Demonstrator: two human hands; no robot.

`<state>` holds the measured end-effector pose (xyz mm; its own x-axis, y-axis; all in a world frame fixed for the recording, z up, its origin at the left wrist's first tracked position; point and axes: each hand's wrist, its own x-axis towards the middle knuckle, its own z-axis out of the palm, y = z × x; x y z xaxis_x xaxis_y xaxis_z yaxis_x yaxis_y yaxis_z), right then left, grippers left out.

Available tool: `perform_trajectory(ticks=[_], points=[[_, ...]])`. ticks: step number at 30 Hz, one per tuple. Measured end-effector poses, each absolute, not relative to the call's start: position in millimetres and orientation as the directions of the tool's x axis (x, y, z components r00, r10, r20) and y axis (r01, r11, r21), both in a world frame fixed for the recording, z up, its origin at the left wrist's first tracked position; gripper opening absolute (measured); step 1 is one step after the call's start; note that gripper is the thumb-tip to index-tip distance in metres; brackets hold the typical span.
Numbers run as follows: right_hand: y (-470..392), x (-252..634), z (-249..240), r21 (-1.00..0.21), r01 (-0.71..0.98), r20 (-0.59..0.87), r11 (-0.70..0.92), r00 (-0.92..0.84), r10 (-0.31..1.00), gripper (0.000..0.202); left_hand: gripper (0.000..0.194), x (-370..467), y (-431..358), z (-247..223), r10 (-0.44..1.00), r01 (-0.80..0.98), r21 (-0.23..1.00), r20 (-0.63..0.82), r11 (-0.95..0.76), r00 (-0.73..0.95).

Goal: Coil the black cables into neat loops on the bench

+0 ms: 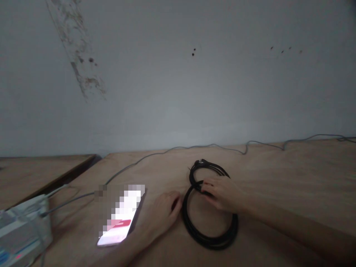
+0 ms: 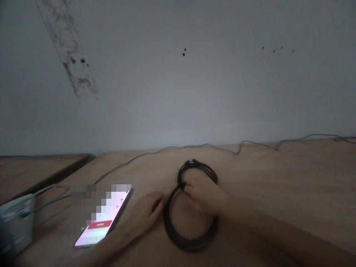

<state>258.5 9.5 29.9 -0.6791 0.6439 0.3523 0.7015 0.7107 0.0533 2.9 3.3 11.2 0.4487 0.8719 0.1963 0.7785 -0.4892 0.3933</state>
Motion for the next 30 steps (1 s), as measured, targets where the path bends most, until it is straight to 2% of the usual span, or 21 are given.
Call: perform_trajectory(ticks=[3, 6, 10, 15, 19, 24, 30], points=[[-14.1, 255.3, 28.9, -0.04, 0.643, 0.28, 0.765, -0.728, 0.626, 0.023, 0.035, 0.8, 4.9, 10.3, 0.881, 0.801, 0.367, 0.195, -0.473, 0.431], [-32.1, 248.5, 22.2, -0.18, 0.618, 0.232, 0.765, -0.729, 0.644, 0.035, 0.033, -0.5, 5.8, 10.2, 0.89, 0.817, 0.354, 0.2, -0.455, 0.409], [-42.5, 238.8, 11.4, -0.267, 0.627, 0.204, 0.732, -0.705, 0.679, 0.04, 0.032, -0.5, 5.3, 12.8, 0.904, 0.844, 0.326, 0.189, -0.427, 0.384], [-47.1, 230.4, 10.8, -0.414, 0.666, 0.168, 0.62, -0.614, 0.771, 0.023, 0.034, -2.5, 7.4, 10.6, 0.908, 0.858, 0.305, 0.203, -0.414, 0.366], [-48.6, 229.7, 16.6, -0.542, 0.704, 0.062, 0.458, -0.51, 0.858, 0.011, 0.032, -2.2, 8.7, 9.5, 0.907, 0.858, 0.3, 0.197, -0.417, 0.371], [-43.9, 238.3, 17.4, -0.584, 0.714, -0.017, 0.385, -0.485, 0.874, 0.018, 0.029, -1.7, 7.5, 11.0, 0.907, 0.862, 0.291, 0.201, -0.416, 0.37], [-37.7, 245.1, 6.6, -0.571, 0.716, 0.033, 0.402, -0.47, 0.882, 0.016, 0.027, -5.6, 11.9, 2.8, 0.898, 0.848, 0.304, 0.217, -0.434, 0.381]])
